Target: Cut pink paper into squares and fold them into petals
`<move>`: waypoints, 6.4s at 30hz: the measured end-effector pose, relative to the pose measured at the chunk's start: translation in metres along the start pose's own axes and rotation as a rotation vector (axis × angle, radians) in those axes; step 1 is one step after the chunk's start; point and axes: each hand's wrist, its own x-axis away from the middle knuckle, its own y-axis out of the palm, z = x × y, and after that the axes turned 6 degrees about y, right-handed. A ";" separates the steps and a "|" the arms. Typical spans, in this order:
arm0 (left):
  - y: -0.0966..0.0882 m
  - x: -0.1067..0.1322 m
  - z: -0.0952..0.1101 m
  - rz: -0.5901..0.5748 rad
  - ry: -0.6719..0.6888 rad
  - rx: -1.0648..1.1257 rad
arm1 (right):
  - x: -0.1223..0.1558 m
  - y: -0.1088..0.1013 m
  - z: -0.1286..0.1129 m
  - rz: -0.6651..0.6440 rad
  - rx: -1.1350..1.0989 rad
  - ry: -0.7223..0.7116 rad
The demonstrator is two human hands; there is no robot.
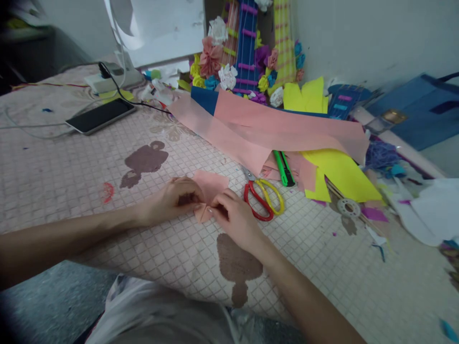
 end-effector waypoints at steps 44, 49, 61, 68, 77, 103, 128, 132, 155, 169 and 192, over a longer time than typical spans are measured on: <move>0.007 0.006 0.002 0.030 -0.064 -0.039 | 0.002 0.010 -0.007 0.103 0.113 0.072; 0.004 0.006 0.004 -0.007 -0.029 -0.043 | 0.002 0.010 -0.006 0.096 0.125 0.059; 0.001 0.008 0.007 -0.075 0.007 -0.089 | 0.006 0.012 -0.008 0.060 0.225 0.006; -0.001 0.010 0.007 -0.114 0.019 -0.093 | 0.007 0.006 -0.014 -0.016 0.195 0.014; -0.002 0.010 0.007 -0.065 -0.011 -0.016 | 0.003 0.026 -0.013 0.155 0.360 0.040; -0.002 0.002 0.005 -0.079 -0.001 -0.189 | 0.004 0.028 -0.011 0.205 0.366 0.012; 0.007 0.002 0.009 -0.017 -0.072 -0.257 | 0.004 0.026 -0.011 0.179 0.400 0.022; 0.008 0.003 0.008 -0.015 -0.065 -0.271 | 0.004 0.025 -0.012 0.159 0.386 0.020; 0.010 0.003 0.005 0.003 -0.064 -0.268 | 0.004 0.026 -0.011 0.155 0.381 0.035; 0.013 0.003 0.004 0.031 -0.059 -0.260 | 0.004 0.028 -0.011 0.207 0.413 0.012; 0.010 -0.005 0.005 -0.059 -0.040 -0.164 | 0.005 0.021 -0.003 0.153 0.203 -0.021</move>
